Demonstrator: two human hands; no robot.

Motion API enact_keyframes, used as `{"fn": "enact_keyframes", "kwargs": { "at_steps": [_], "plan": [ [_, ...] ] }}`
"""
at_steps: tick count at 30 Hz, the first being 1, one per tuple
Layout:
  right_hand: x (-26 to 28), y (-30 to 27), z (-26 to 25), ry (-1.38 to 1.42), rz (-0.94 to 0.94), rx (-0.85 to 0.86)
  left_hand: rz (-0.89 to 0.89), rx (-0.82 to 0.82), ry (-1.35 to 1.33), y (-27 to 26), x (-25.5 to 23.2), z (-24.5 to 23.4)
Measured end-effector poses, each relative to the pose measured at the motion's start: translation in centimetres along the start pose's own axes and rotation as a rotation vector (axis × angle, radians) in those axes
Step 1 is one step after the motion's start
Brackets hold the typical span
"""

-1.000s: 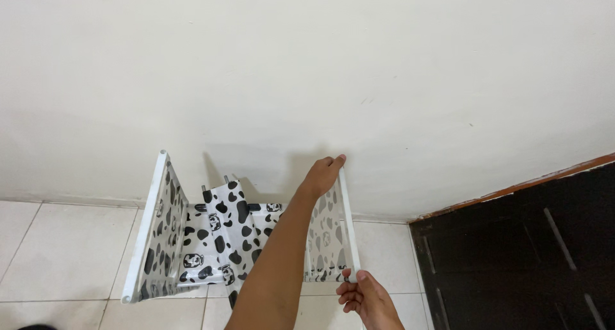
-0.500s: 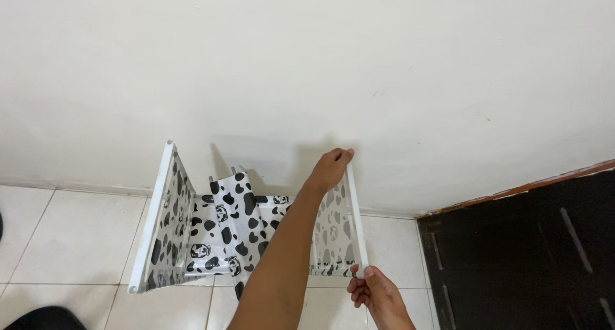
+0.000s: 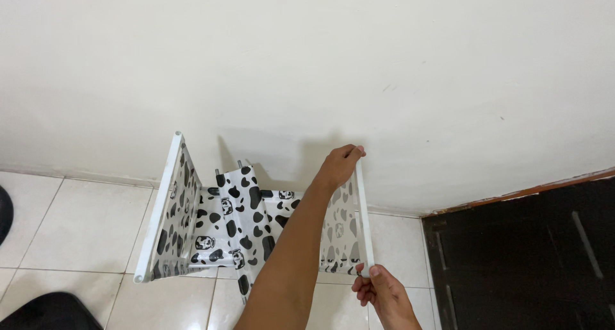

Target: The person assembles a small fabric-covered storage unit by inserting metal rods into the fabric sleeves and connecting the frame pieces. They then move the unit to a table and continue inserting rods into additional fabric panels.

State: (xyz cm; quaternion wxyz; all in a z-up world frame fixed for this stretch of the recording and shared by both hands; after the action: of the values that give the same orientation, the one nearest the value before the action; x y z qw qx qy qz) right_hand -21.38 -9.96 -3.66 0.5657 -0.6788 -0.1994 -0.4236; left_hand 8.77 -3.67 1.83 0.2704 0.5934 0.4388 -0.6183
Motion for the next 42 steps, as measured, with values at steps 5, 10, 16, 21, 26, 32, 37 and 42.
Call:
{"fn": "enact_keyframes", "kwargs": {
  "at_steps": [5,10,16,21,26,32,37,42],
  "plan": [
    [-0.6,0.6,-0.2,0.020,-0.026,0.018,0.129,-0.039,-0.038,-0.1,-0.8,-0.3],
    [-1.6,2.0,-0.9,0.025,0.076,-0.017,0.020,-0.078,0.042,0.4,0.3,-0.1],
    [-0.5,3.0,0.6,0.067,0.075,0.096,0.114,-0.341,0.193,-1.0,0.6,-2.7],
    [2.0,1.7,0.1,-0.108,0.081,0.053,-0.032,-0.314,0.430,-6.0,1.2,-8.7],
    [5.8,0.1,0.2,-0.606,-0.139,-0.205,0.060,-0.553,0.776,-14.1,-2.0,-18.2],
    [9.9,-1.2,2.4,-0.840,-0.327,-0.414,0.241,-0.892,1.000,-23.3,-4.3,-25.9],
    [12.7,1.1,4.7,-0.890,-0.448,-0.437,-0.013,-0.738,0.858,-24.7,-0.5,-29.0],
    [12.5,2.3,5.7,-0.953,-0.372,-0.423,-0.152,-0.622,0.875,-24.6,0.8,-28.9]
  ]
}}
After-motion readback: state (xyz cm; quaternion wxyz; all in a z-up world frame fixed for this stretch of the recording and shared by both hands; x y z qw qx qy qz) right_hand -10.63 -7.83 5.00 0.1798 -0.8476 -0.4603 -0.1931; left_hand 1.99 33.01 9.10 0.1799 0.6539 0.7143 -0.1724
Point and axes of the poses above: each hand's wrist, its own y-axis towards the middle knuckle, its own z-axis out of the palm, x = y × z, the point moved 9 cm from there along y, towards the middle knuckle
